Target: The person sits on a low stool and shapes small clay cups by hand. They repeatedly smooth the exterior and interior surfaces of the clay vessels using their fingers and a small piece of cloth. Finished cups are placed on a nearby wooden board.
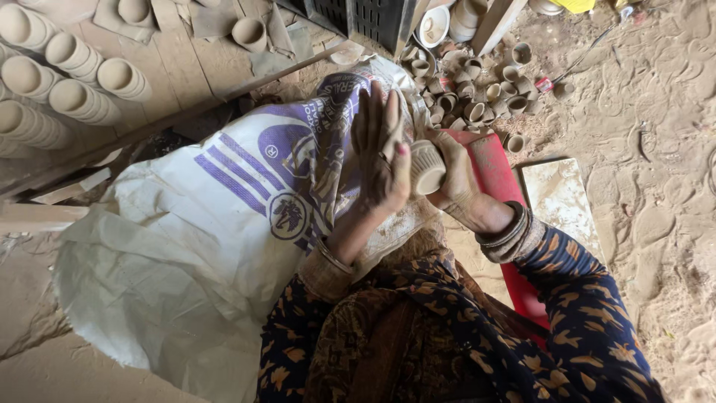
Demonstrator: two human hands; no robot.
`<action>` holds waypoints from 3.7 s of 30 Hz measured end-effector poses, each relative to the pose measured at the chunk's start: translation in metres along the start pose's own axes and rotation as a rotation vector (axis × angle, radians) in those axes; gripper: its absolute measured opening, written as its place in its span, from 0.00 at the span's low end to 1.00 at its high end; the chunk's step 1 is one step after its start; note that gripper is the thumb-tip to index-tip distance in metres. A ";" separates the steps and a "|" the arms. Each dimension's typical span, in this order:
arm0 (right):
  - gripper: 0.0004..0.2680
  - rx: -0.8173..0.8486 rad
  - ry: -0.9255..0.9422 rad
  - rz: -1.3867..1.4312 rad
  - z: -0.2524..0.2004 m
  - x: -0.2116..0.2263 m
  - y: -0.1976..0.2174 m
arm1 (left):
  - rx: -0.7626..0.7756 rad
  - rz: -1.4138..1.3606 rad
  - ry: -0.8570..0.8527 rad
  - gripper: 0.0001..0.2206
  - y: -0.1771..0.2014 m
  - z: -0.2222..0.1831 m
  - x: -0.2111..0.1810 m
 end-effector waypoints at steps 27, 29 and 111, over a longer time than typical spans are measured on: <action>0.12 -0.059 0.258 -0.351 0.006 -0.014 0.003 | 0.193 0.320 -0.170 0.27 -0.010 -0.033 -0.035; 0.13 -0.046 0.270 -0.411 -0.003 -0.021 -0.003 | 0.239 0.203 0.011 0.28 -0.010 -0.044 -0.001; 0.14 0.233 0.619 -0.579 -0.035 0.061 -0.049 | -0.110 -1.189 0.864 0.29 0.040 -0.075 0.061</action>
Point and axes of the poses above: each hand's wrist, its own z-axis towards the middle knuckle, its own y-axis out of the back of the hand, x = y × z, the point moved 8 cm from there along z, towards the middle knuckle, and after that the axes turned 14 degrees about -z, right-handed, at the moved point
